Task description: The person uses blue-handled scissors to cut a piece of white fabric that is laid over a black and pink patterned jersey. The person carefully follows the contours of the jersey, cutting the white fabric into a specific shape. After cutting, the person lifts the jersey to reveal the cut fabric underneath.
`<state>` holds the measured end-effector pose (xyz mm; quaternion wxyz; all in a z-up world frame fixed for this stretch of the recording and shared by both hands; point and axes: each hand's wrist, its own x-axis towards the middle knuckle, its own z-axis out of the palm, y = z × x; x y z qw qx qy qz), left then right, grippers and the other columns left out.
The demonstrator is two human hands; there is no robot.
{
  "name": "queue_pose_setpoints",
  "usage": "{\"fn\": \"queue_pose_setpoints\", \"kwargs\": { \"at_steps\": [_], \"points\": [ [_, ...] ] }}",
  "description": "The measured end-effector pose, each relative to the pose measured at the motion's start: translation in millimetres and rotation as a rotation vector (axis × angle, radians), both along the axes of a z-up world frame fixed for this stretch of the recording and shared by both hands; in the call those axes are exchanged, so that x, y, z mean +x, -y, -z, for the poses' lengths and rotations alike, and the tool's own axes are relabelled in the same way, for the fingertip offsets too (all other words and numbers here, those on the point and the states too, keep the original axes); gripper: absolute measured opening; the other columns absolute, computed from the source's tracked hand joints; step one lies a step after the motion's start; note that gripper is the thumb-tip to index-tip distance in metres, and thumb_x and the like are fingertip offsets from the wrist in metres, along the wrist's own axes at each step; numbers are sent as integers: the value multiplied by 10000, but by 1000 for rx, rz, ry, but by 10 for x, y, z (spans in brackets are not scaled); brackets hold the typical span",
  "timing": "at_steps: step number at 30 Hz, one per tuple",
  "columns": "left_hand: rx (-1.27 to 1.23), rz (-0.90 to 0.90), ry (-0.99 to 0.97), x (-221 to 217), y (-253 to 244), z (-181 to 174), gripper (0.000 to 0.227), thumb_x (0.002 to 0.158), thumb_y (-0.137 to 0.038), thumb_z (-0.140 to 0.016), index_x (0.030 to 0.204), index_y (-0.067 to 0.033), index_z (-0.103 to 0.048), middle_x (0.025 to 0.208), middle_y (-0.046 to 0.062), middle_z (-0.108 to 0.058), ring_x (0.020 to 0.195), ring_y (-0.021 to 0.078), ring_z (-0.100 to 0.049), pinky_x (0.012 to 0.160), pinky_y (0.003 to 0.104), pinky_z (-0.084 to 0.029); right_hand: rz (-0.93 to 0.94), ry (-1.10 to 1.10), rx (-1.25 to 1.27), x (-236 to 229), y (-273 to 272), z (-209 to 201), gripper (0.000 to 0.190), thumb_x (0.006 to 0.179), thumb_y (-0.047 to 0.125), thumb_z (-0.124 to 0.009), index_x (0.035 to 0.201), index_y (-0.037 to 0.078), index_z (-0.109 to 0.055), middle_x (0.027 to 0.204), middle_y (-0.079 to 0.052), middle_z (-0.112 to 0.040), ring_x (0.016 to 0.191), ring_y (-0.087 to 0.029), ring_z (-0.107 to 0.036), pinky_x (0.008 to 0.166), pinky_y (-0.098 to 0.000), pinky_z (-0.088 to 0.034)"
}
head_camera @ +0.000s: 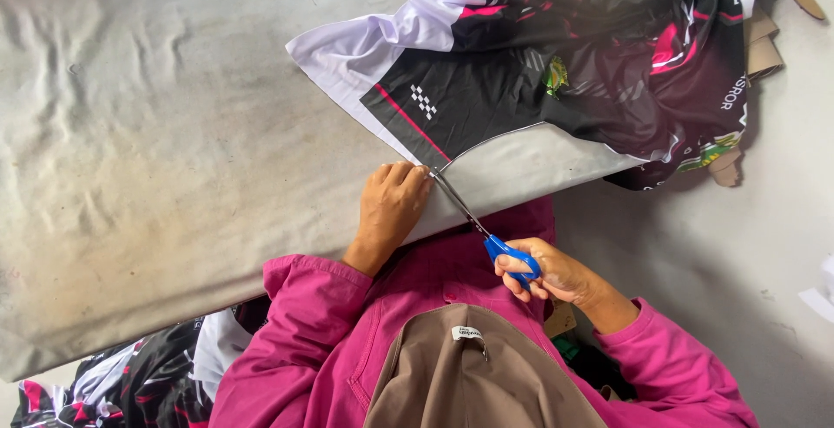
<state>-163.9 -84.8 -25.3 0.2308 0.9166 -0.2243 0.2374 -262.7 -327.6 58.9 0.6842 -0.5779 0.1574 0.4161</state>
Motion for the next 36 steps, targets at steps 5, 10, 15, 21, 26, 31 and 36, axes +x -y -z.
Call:
{"fn": "queue_pose_setpoints", "kwargs": {
  "at_steps": [5, 10, 15, 21, 26, 31, 36],
  "points": [
    [43, -10, 45, 15, 39, 60, 81, 801, -274, -658, 828, -220, -603, 743, -31, -523, 655, 170, -531, 549, 303, -406, 13, -10, -9, 81, -11, -78, 285, 821, 190, -663, 760, -75, -578, 443, -219, -539, 305, -232, -542, 187, -183, -334],
    [41, 1, 110, 6, 43, -142, 67, 770, -187, -651, 772, -175, -586, 705, 9, -501, 625, 194, -526, 537, 292, -412, -11, -4, -53, 139, 31, -95, 262, 804, 147, -691, 729, -74, -572, 434, -223, -544, 275, -217, -518, 172, -169, -284],
    [-8, 19, 83, 13, 14, -154, 72, 768, -189, -664, 755, -174, -596, 691, 12, -517, 605, 197, -536, 523, 293, -417, -69, 24, -139, 186, 104, 1, 272, 772, 112, -742, 661, -50, -553, 418, -224, -550, 256, -204, -511, 170, -154, -269],
    [9, -24, 66, -58, 21, -194, 52, 794, -209, -647, 819, -179, -612, 733, 10, -530, 653, 198, -543, 555, 292, -416, -133, 30, -198, 263, 119, -101, 300, 754, 131, -767, 644, -41, -548, 415, -216, -559, 267, -196, -527, 180, -154, -247],
    [0, -31, 15, -194, 26, -451, 120, 813, -185, -643, 927, -146, -637, 784, 31, -554, 719, 214, -566, 599, 306, -433, -144, 7, -225, 302, 150, -147, 305, 747, 133, -775, 636, -34, -544, 408, -214, -559, 256, -192, -516, 178, -156, -247],
    [-36, -32, -21, -188, 36, -382, 202, 801, -168, -667, 994, -114, -647, 804, 57, -559, 753, 242, -572, 618, 329, -445, -159, 0, -238, 317, 144, -167, 321, 739, 154, -781, 635, -34, -542, 408, -217, -562, 254, -199, -517, 176, -166, -249],
    [-74, -22, -14, -111, 44, -244, 131, 797, -183, -671, 907, -126, -628, 739, 45, -541, 667, 225, -566, 583, 316, -449, -153, -37, -223, 367, 83, -312, 295, 760, 133, -757, 636, -36, -549, 405, -210, -555, 251, -184, -506, 187, -152, -255]
  ]
}}
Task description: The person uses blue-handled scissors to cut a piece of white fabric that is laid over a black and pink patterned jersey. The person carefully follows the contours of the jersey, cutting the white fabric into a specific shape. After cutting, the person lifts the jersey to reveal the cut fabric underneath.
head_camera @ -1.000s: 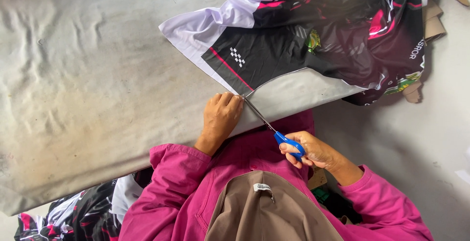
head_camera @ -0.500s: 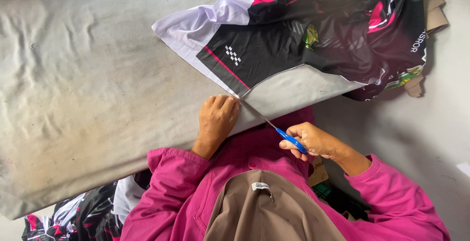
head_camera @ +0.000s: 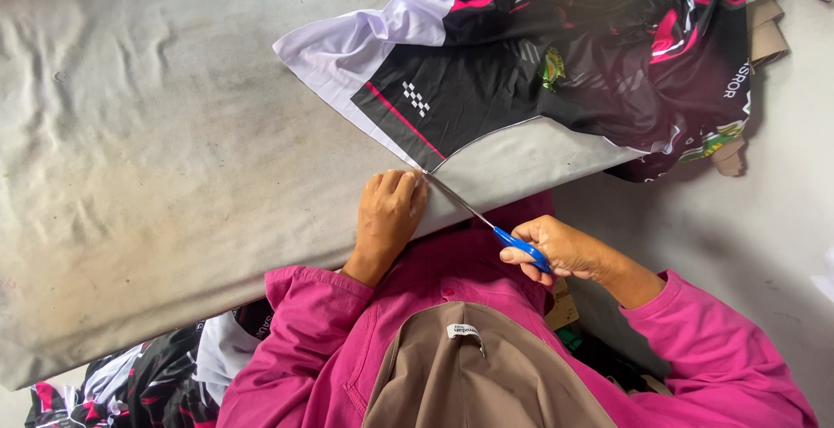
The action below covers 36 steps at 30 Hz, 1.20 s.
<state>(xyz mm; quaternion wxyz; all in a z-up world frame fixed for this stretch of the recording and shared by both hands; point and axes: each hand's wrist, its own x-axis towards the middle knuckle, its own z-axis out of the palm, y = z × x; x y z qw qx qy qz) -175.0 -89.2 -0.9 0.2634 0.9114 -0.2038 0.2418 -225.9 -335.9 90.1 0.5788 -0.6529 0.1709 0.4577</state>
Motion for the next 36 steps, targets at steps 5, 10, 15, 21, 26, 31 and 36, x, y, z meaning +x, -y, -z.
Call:
{"fn": "queue_pose_setpoints", "kwargs": {
  "at_steps": [5, 10, 15, 21, 26, 31, 36],
  "points": [
    [26, -15, 3, 48, 26, 67, 136, 777, -190, -675, 890, -138, -621, 736, 36, -550, 651, 212, -575, 572, 308, -459, -9, -7, 12, 19, -5, -33, 274, 770, 112, -740, 657, -58, -558, 406, -214, -551, 246, -188, -503, 182, -157, -261],
    [89, -33, 53, 81, 52, 90, 67, 758, -172, -652, 811, -161, -612, 697, 15, -523, 614, 194, -549, 542, 292, -441, 1, -12, 28, 13, 8, 1, 253, 773, 94, -727, 683, -81, -567, 409, -224, -545, 239, -190, -493, 177, -153, -256],
    [66, -66, 52, 67, 56, 96, 73, 740, -185, -649, 791, -178, -597, 697, 6, -511, 621, 192, -542, 541, 293, -434, 7, -36, 67, -29, 9, 40, 261, 791, 149, -709, 733, -72, -583, 437, -226, -550, 276, -196, -516, 190, -151, -272],
    [-60, -88, -22, 32, 2, -55, 93, 711, -183, -680, 783, -217, -631, 692, -19, -557, 637, 187, -558, 578, 292, -415, 8, -33, 56, 12, -81, -27, 284, 791, 165, -715, 734, -79, -580, 435, -220, -545, 289, -195, -521, 200, -141, -278],
    [-118, -111, -55, 11, -1, -250, 89, 714, -190, -698, 780, -235, -657, 689, -41, -588, 658, 169, -555, 612, 281, -376, 50, -50, 69, 6, -124, 2, 299, 785, 176, -723, 730, -78, -576, 430, -226, -543, 284, -199, -515, 194, -140, -271],
    [-149, -106, -76, 19, 6, -295, 94, 705, -175, -704, 770, -227, -662, 678, -36, -602, 654, 180, -554, 620, 296, -368, 78, -48, 72, -33, -159, 58, 304, 791, 185, -722, 732, -74, -574, 429, -214, -543, 288, -193, -517, 197, -138, -273],
    [-173, -88, -85, 21, 8, -302, 93, 705, -160, -707, 773, -211, -671, 674, -27, -605, 636, 186, -550, 623, 301, -356, 81, 19, 162, -58, -206, 159, 287, 815, 187, -691, 744, -65, -572, 433, -203, -540, 297, -189, -521, 200, -131, -279]
  ]
}}
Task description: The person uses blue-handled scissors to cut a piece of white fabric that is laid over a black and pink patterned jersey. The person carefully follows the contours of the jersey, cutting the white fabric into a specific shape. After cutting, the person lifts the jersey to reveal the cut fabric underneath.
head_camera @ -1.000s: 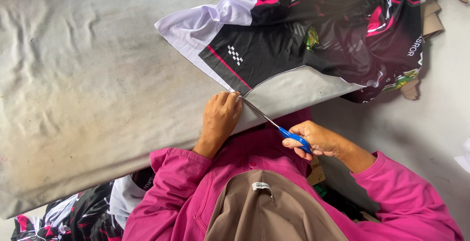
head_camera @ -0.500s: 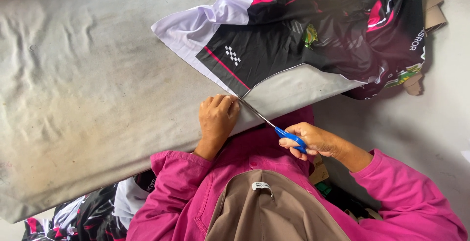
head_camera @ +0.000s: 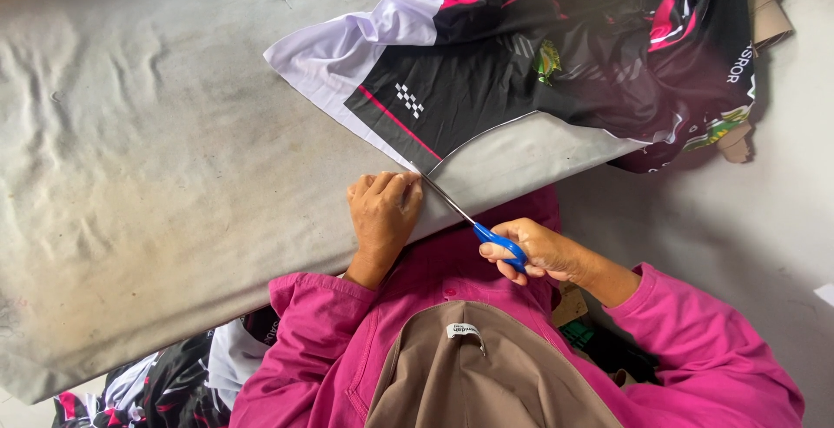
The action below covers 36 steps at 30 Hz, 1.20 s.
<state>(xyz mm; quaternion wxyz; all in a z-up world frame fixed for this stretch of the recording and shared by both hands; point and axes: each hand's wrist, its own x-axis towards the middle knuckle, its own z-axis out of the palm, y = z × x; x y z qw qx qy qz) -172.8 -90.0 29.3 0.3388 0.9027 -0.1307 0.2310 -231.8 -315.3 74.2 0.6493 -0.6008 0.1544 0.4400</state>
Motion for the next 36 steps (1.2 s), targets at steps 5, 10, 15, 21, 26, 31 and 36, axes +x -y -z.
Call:
{"fn": "queue_pose_setpoints", "kwargs": {
  "at_steps": [5, 10, 15, 21, 26, 31, 36],
  "points": [
    [-4, 12, 8, -3, -18, 89, 108, 698, -169, -710, 783, -219, -667, 680, -25, -606, 639, 189, -552, 632, 305, -358, 19, 21, 21, -3, -42, 62, 282, 816, 197, -685, 750, -54, -573, 440, -197, -546, 307, -189, -530, 204, -133, -285],
    [-18, 17, 16, -5, -24, 87, 123, 687, -155, -710, 785, -212, -664, 679, -16, -601, 631, 197, -549, 616, 309, -358, 15, 31, 16, 14, -82, 64, 301, 818, 226, -682, 752, -47, -573, 436, -186, -543, 308, -180, -526, 210, -132, -284],
    [-7, 10, 29, -7, -18, 102, 125, 689, -155, -707, 785, -219, -660, 685, -27, -602, 626, 186, -547, 611, 298, -357, 5, 55, 1, 36, -90, 55, 294, 820, 216, -686, 740, -42, -570, 427, -176, -537, 304, -175, -521, 209, -126, -274],
    [2, 15, 38, -11, -27, 126, 117, 699, -160, -696, 789, -223, -654, 683, -27, -592, 631, 182, -546, 618, 292, -356, -4, 70, -18, 51, -59, 111, 315, 797, 229, -713, 722, -43, -573, 416, -182, -531, 291, -180, -514, 210, -136, -271],
    [1, 10, 39, -13, -19, 100, 114, 696, -156, -703, 785, -212, -657, 680, -19, -594, 624, 185, -549, 611, 295, -357, -13, 70, -36, 81, -63, 55, 300, 793, 203, -718, 710, -43, -568, 406, -176, -527, 283, -176, -507, 210, -136, -267],
    [-1, 13, 34, -21, -27, 87, 115, 693, -147, -702, 781, -205, -655, 678, -14, -592, 623, 190, -552, 602, 298, -365, -19, 66, -48, 107, -69, 6, 289, 791, 180, -724, 694, -39, -563, 400, -178, -525, 275, -175, -504, 207, -137, -265],
    [-3, 21, 32, -30, -33, 113, 115, 700, -154, -699, 795, -202, -655, 691, -10, -599, 630, 191, -560, 612, 295, -376, -50, 60, -64, 124, -45, 2, 284, 791, 161, -726, 681, -30, -545, 400, -187, -527, 273, -176, -499, 205, -136, -258]
  ]
}}
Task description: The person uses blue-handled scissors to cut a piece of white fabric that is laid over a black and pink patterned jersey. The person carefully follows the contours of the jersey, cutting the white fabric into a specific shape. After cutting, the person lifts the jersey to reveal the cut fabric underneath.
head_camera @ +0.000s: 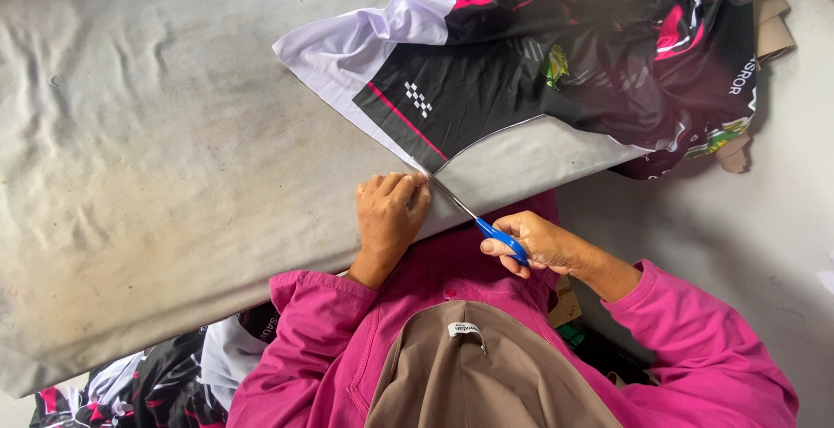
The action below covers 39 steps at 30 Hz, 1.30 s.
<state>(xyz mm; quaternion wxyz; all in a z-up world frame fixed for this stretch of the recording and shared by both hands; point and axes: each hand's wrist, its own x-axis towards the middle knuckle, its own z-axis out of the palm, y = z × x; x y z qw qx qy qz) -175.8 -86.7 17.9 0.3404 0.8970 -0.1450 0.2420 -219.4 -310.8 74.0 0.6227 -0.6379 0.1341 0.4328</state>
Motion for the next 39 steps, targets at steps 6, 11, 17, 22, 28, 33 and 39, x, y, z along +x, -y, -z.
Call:
{"fn": "queue_pose_setpoints", "kwargs": {
  "at_steps": [6, 11, 17, 22, 28, 33, 39],
  "points": [
    [3, 3, -12, -53, -1, 1, 117, 706, -148, -695, 804, -198, -654, 695, -9, -599, 638, 191, -567, 616, 296, -384, -19, -11, 46, 50, -41, 39, 286, 819, 230, -688, 759, -20, -561, 443, -182, -540, 325, -183, -532, 220, -139, -283],
    [2, 18, -28, -65, -19, 6, 112, 715, -153, -690, 813, -195, -654, 702, -3, -601, 649, 196, -571, 621, 302, -391, -30, -24, 44, 157, -166, -6, 311, 834, 268, -656, 781, -20, -548, 453, -167, -530, 343, -178, -531, 230, -137, -294],
    [-2, 22, -27, -61, -26, 31, 116, 712, -158, -688, 809, -201, -643, 703, -9, -594, 656, 189, -569, 630, 299, -391, -48, -3, 43, 154, -139, 111, 342, 830, 318, -642, 788, -9, -555, 463, -167, -533, 361, -189, -537, 240, -150, -305],
    [-4, 24, -17, -65, -29, 14, 127, 701, -157, -691, 803, -207, -633, 694, -11, -580, 650, 190, -562, 625, 301, -387, -39, 13, 31, 161, -163, 74, 332, 827, 299, -650, 776, -17, -558, 446, -163, -522, 345, -191, -532, 237, -146, -295],
    [1, 21, -12, -62, -29, 10, 128, 692, -154, -694, 790, -203, -626, 677, -10, -573, 634, 191, -561, 616, 305, -390, -45, 32, 17, 192, -172, 13, 314, 827, 260, -661, 741, -23, -556, 416, -159, -508, 311, -183, -513, 221, -145, -274],
    [0, 26, -1, -63, -31, 4, 134, 691, -156, -690, 793, -207, -621, 676, -11, -566, 633, 187, -562, 609, 298, -381, -27, 27, -5, 202, -165, -16, 310, 812, 238, -682, 731, -37, -564, 413, -166, -512, 298, -184, -511, 220, -143, -267],
    [2, 15, 7, -66, -28, 25, 136, 685, -164, -688, 793, -211, -619, 680, -16, -566, 641, 182, -564, 614, 298, -382, -21, 20, -10, 191, -119, 64, 305, 813, 221, -693, 722, -39, -563, 405, -169, -513, 287, -181, -506, 210, -142, -260]
  ]
}}
